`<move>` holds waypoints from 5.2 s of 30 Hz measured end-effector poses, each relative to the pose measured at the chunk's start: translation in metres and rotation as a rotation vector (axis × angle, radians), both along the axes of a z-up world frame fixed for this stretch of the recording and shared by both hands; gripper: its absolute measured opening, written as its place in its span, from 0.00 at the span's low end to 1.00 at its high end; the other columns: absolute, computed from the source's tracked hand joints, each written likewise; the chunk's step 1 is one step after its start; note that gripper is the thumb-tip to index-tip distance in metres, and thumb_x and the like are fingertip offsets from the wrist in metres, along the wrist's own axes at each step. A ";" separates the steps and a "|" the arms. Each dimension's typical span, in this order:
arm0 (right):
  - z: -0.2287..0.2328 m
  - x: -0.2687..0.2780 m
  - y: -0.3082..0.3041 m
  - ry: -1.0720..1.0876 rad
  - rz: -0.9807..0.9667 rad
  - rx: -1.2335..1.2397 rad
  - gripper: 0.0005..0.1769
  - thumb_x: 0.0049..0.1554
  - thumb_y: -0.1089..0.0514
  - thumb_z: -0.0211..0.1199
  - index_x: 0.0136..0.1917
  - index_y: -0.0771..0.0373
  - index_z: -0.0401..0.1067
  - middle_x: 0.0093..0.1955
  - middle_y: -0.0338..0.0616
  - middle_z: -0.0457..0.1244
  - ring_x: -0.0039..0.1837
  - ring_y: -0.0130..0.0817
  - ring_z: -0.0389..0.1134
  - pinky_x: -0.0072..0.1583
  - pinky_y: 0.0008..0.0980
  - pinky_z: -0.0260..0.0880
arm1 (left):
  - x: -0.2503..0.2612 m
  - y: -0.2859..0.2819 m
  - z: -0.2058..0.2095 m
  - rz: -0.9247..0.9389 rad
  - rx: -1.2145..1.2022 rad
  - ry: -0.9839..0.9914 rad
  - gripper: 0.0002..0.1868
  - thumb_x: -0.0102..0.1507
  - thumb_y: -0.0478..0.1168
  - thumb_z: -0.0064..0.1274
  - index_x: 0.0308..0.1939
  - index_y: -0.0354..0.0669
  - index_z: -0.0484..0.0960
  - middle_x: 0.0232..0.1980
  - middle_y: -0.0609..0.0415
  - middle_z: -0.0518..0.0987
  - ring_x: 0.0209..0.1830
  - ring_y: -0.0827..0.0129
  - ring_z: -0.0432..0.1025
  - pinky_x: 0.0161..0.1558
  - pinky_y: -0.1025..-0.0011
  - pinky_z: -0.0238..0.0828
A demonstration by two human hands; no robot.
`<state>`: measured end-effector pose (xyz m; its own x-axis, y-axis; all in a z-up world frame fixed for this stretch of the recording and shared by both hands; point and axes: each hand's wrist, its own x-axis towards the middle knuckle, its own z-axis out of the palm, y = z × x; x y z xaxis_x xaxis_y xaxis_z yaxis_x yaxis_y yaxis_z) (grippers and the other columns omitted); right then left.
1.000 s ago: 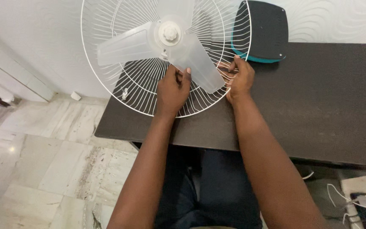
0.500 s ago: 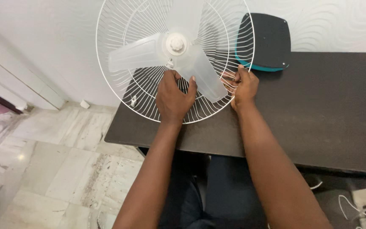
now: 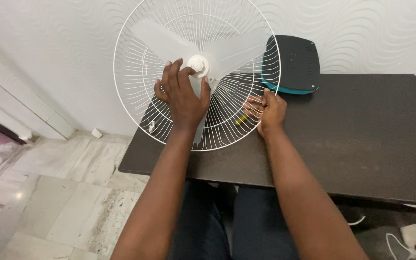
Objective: The person assembles a table fan by attaching the front grill, inserting the fan blade, and securing it with a central cap. They then attach the fan head to the base and adjust the tilt.
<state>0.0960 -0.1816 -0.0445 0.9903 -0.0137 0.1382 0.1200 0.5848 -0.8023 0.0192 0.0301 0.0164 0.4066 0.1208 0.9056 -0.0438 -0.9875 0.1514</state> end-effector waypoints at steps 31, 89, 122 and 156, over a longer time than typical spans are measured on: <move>0.002 -0.005 0.003 0.027 0.016 -0.005 0.17 0.64 0.55 0.53 0.34 0.58 0.60 0.41 0.62 0.70 0.39 0.48 0.75 0.38 0.43 0.78 | -0.014 0.012 0.053 -0.403 -0.055 -0.031 0.14 0.62 0.39 0.69 0.42 0.41 0.77 0.44 0.53 0.79 0.47 0.57 0.73 0.60 0.51 0.64; -0.034 0.004 0.001 0.054 0.017 -0.130 0.15 0.66 0.48 0.49 0.44 0.60 0.66 0.45 0.48 0.66 0.44 0.39 0.72 0.41 0.42 0.78 | -0.058 0.035 0.060 -0.300 -0.092 0.300 0.36 0.53 0.40 0.71 0.64 0.52 0.75 0.64 0.51 0.74 0.61 0.54 0.71 0.62 0.55 0.65; -0.028 -0.006 0.001 0.053 -0.028 -0.233 0.19 0.69 0.46 0.50 0.41 0.60 0.63 0.39 0.47 0.63 0.38 0.33 0.67 0.38 0.36 0.72 | -0.043 0.050 0.074 -0.495 -0.099 0.382 0.33 0.55 0.33 0.61 0.64 0.45 0.68 0.70 0.39 0.70 0.68 0.42 0.66 0.66 0.52 0.62; -0.024 -0.011 -0.003 0.035 -0.029 -0.262 0.20 0.69 0.46 0.49 0.40 0.59 0.62 0.39 0.47 0.63 0.40 0.34 0.68 0.42 0.39 0.75 | -0.046 0.047 0.077 -0.485 -0.227 0.471 0.31 0.55 0.35 0.65 0.60 0.45 0.69 0.68 0.41 0.73 0.67 0.43 0.69 0.64 0.55 0.67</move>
<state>0.0845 -0.1841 -0.0686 0.9942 -0.0104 0.1068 0.1036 0.3535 -0.9297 -0.0271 0.0771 0.0936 0.8041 -0.0079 0.5945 -0.3498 -0.8149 0.4622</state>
